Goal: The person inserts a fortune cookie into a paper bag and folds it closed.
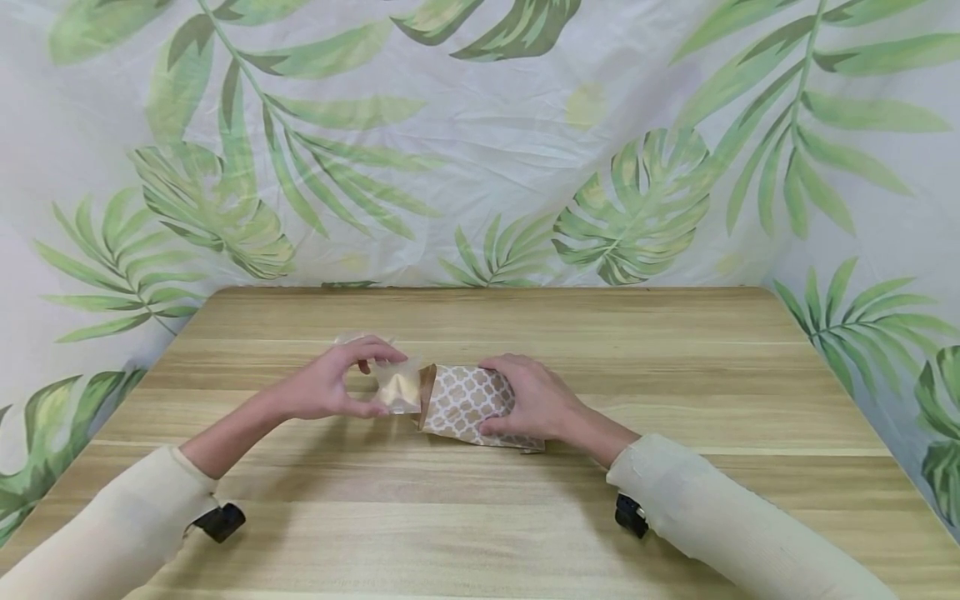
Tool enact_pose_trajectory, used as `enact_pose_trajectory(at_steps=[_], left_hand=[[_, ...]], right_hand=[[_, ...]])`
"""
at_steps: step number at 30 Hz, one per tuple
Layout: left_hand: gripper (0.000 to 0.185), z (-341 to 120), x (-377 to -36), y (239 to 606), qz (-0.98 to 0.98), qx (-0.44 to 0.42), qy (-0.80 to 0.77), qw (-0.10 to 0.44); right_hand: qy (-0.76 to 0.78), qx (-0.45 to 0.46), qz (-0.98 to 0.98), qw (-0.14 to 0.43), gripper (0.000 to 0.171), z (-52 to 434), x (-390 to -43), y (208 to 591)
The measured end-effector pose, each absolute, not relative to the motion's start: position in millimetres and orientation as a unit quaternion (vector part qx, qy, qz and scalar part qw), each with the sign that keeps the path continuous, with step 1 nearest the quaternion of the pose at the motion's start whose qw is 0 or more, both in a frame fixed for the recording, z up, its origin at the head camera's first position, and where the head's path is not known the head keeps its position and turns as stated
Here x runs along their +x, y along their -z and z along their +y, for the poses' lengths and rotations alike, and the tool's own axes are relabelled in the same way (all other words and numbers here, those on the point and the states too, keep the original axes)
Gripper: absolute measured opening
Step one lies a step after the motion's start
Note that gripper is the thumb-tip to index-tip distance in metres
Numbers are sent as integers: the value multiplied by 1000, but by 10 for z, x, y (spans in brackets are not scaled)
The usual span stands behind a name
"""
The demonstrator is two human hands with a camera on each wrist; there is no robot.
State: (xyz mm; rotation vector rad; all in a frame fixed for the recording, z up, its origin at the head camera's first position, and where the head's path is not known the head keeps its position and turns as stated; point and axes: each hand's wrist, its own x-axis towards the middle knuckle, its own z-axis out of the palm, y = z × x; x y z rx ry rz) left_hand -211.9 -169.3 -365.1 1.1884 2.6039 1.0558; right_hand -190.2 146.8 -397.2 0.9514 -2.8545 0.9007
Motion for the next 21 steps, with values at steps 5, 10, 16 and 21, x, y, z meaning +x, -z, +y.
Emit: enact_pose_trajectory(at_steps=[5,10,16,21], left_hand=[[67,-1642,-2089,3676,863,384,-328,35],[67,-1591,-2046,3682,875,381,-299,12],[68,-1566,-2014,3662,883,376,-279,-29],[68,-1575,-2009,3654,886,373,-270,-46]], right_hand=[[-287,301,-909,0,82,1469,-1900,3978],[-288,301,-909,0,82,1469,-1899,3981],[-289,300,-909,0,82,1473,-1902,3976],[-285,302,-910,0,82,1477,-1904,3974]])
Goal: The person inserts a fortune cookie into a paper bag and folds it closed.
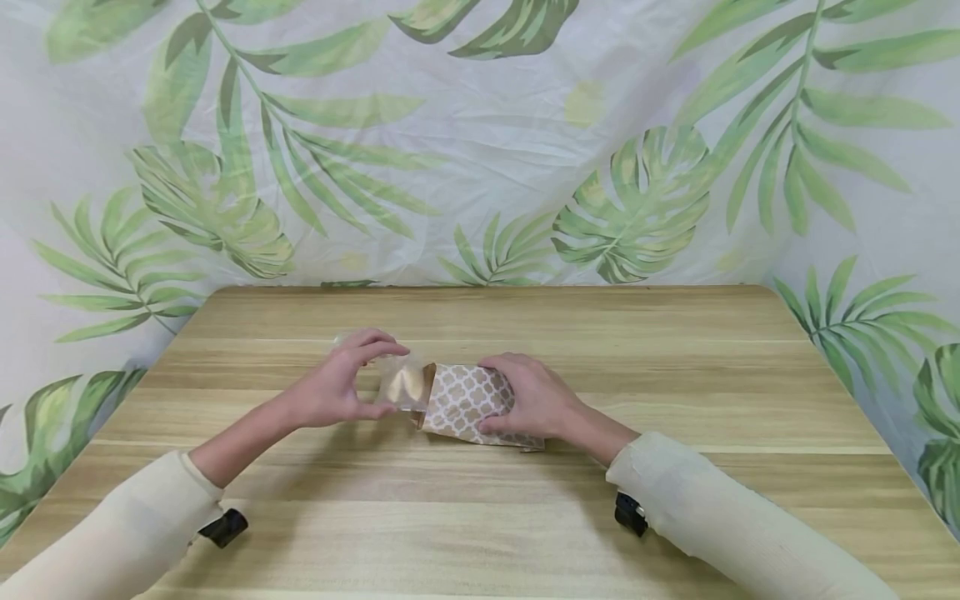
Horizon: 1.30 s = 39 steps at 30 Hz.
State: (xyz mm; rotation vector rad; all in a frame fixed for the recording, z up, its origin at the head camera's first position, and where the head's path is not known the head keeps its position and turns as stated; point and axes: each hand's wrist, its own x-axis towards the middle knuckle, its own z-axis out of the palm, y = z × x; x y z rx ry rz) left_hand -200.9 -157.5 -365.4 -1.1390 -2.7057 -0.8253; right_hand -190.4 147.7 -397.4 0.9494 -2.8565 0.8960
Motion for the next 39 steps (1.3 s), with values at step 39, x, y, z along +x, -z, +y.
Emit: enact_pose_trajectory(at_steps=[39], left_hand=[[66,-1573,-1989,3686,-875,-394,281,-18]], right_hand=[[-290,299,-909,-1,83,1488,-1906,3983]])
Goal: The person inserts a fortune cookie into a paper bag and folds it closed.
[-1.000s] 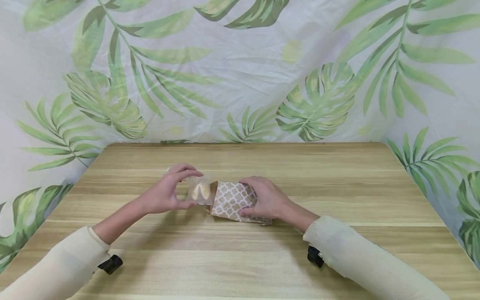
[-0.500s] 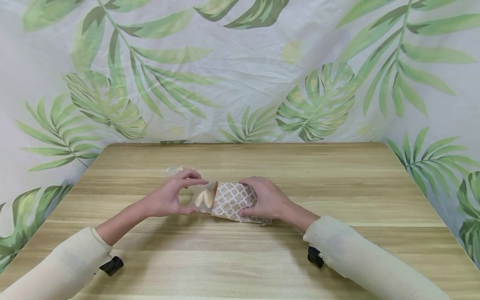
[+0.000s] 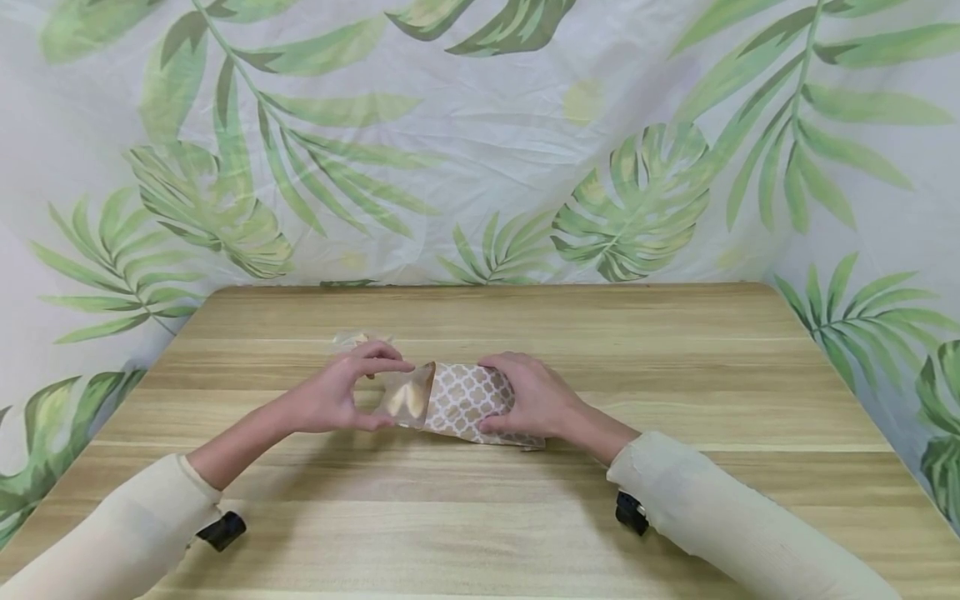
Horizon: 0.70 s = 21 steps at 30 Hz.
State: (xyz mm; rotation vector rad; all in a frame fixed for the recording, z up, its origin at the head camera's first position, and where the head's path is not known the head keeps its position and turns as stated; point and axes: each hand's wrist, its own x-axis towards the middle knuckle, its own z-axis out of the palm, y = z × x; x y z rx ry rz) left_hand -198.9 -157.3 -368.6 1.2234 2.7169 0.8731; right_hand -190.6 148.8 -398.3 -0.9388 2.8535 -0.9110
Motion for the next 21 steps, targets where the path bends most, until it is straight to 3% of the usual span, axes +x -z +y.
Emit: enact_pose_trajectory(at_steps=[21], left_hand=[[50,-1401,-2008,3697,885,397,-242,20]], right_hand=[[287,-297,911,3,83,1484,-1895,3983]])
